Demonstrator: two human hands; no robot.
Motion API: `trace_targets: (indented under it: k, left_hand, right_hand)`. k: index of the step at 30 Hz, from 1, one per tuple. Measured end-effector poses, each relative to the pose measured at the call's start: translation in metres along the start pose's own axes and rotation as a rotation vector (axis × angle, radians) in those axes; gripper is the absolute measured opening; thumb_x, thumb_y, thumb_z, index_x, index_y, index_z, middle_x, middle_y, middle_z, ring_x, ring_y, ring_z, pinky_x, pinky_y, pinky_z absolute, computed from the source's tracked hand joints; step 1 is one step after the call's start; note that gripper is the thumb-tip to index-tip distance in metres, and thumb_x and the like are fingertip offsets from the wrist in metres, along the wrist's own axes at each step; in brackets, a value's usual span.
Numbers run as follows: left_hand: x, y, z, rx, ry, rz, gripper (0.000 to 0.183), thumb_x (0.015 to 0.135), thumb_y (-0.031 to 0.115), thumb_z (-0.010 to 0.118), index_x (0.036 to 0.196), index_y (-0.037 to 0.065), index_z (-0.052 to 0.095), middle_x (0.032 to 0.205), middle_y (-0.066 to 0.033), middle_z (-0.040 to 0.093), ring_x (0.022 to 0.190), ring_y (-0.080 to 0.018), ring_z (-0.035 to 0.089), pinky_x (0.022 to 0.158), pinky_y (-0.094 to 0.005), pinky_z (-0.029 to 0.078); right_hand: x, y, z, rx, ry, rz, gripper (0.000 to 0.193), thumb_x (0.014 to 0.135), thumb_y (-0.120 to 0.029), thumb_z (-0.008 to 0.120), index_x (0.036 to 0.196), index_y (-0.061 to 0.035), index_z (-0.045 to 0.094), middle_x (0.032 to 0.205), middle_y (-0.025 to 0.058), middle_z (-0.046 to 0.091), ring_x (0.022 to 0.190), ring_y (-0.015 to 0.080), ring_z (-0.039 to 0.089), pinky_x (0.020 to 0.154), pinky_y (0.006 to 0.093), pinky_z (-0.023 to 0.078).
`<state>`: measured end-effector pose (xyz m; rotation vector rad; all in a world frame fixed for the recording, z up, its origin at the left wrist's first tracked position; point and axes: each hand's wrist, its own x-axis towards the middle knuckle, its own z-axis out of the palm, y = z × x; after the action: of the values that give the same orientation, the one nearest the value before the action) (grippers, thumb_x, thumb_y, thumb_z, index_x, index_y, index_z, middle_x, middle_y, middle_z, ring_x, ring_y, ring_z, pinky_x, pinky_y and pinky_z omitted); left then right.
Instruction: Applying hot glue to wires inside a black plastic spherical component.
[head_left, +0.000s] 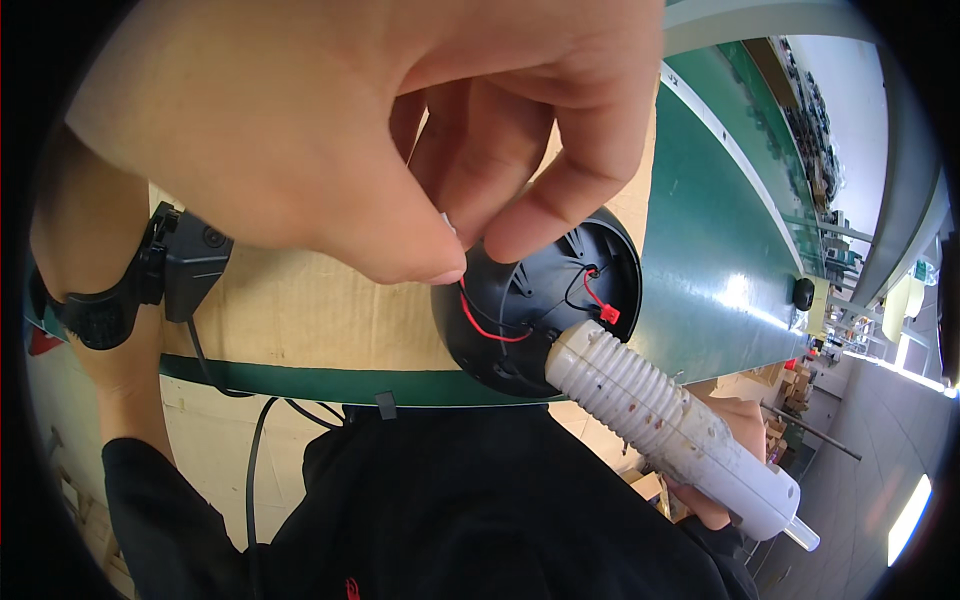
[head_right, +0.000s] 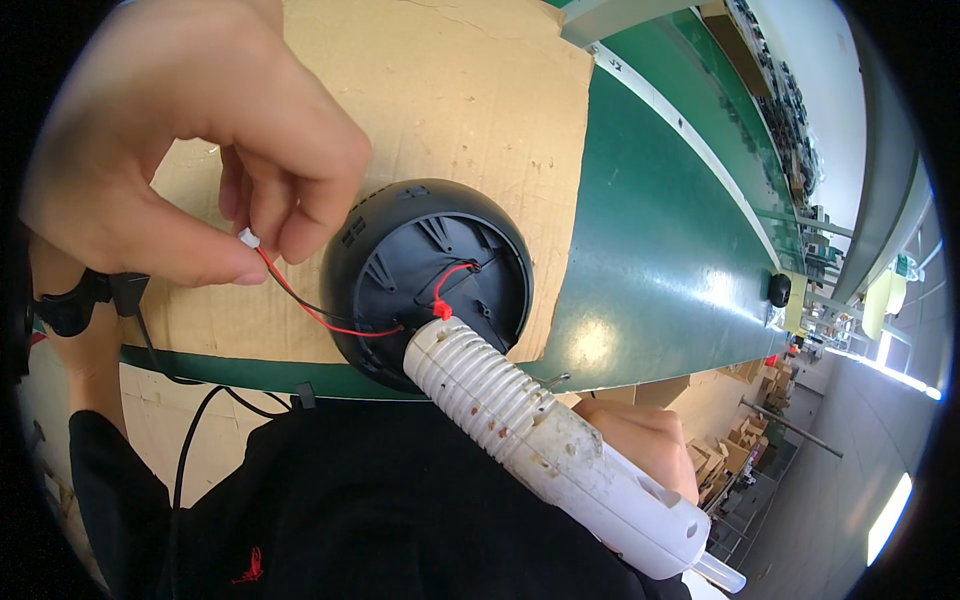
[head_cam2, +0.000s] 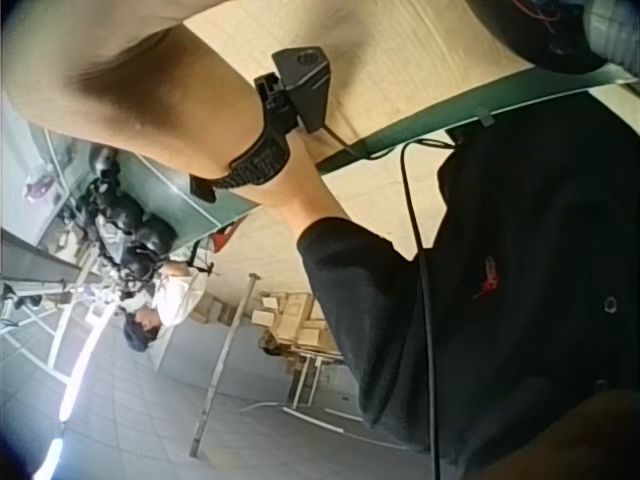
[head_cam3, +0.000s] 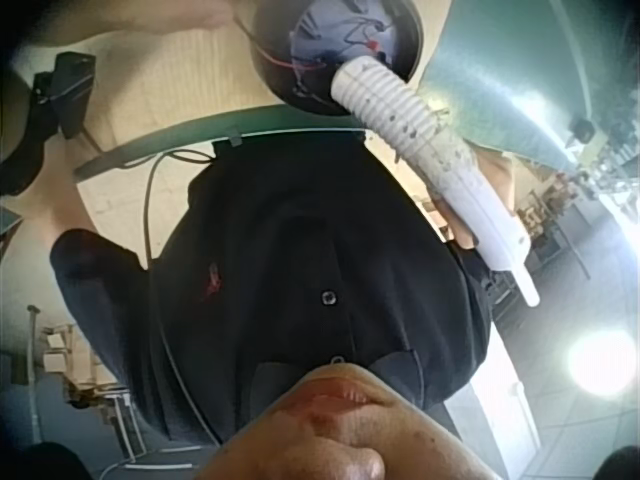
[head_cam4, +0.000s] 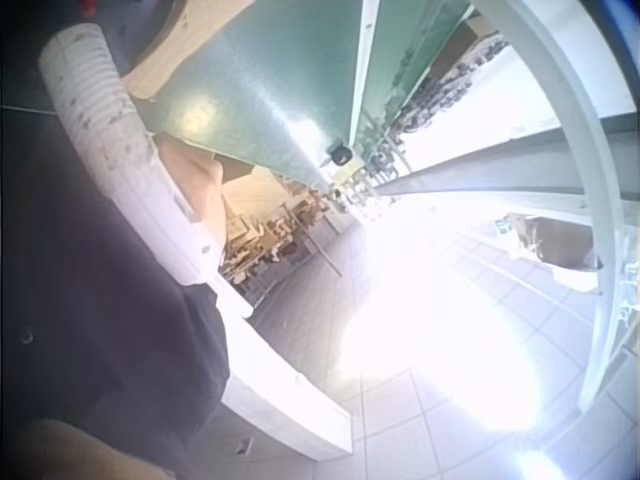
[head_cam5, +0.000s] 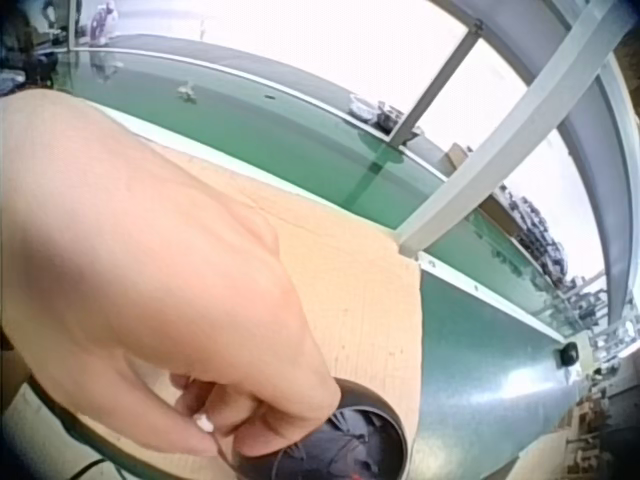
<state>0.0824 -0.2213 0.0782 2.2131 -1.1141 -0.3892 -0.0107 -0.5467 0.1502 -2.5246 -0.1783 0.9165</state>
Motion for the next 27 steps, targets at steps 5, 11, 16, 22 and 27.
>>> trace_targets:
  k: [5,11,16,22,27]
  left_hand:
    - [-0.001,-0.001,0.0,-0.01,-0.005,-0.005,0.027,0.068,0.006,0.074,0.094,0.005,0.067,0.076,-0.0081,0.062,0.071,-0.0222,0.064,0.058,-0.032,0.049]
    - [-0.002,0.0,0.001,-0.022,-0.016,-0.013,0.028,0.068,0.006,0.074,0.095,0.005,0.066,0.077,-0.0081,0.062,0.072,-0.022,0.064,0.059,-0.032,0.049]
    - [-0.001,0.001,0.0,-0.023,-0.033,-0.011,0.028,0.068,0.005,0.074,0.095,0.005,0.066,0.077,-0.0081,0.062,0.073,-0.0219,0.065,0.059,-0.0319,0.049]
    - [0.0,0.001,-0.002,-0.03,-0.047,-0.014,0.029,0.068,0.005,0.074,0.096,0.005,0.066,0.078,-0.008,0.062,0.074,-0.0218,0.065,0.06,-0.0318,0.05]
    - [0.001,0.0,-0.002,-0.041,-0.059,-0.016,0.029,0.068,0.005,0.074,0.096,0.005,0.066,0.078,-0.008,0.063,0.074,-0.0217,0.065,0.06,-0.0318,0.05]
  right_hand:
    - [0.0,0.007,0.003,0.026,0.071,-0.065,0.038,0.052,-0.028,0.072,0.076,0.0,0.065,0.069,0.0127,0.065,0.061,0.0281,0.064,0.062,0.0303,0.05]
    - [-0.003,0.001,0.008,-0.028,0.079,-0.222,0.013,0.069,-0.007,0.069,0.075,-0.0003,0.059,0.074,0.0105,0.064,0.059,0.023,0.062,0.054,0.0304,0.046]
    - [-0.004,0.001,0.007,0.058,0.003,-0.179,0.012,0.069,-0.007,0.068,0.074,-0.0008,0.058,0.074,0.0106,0.064,0.059,0.0232,0.062,0.054,0.0303,0.046]
    - [-0.003,0.005,0.007,0.075,0.111,-0.317,0.017,0.067,-0.012,0.069,0.079,-0.0009,0.062,0.074,0.0104,0.065,0.059,0.0234,0.063,0.055,0.0304,0.047]
    - [-0.004,0.008,0.008,0.09,0.12,-0.363,0.025,0.068,-0.019,0.072,0.083,-0.001,0.064,0.076,0.0112,0.067,0.059,0.0249,0.064,0.054,0.0306,0.048]
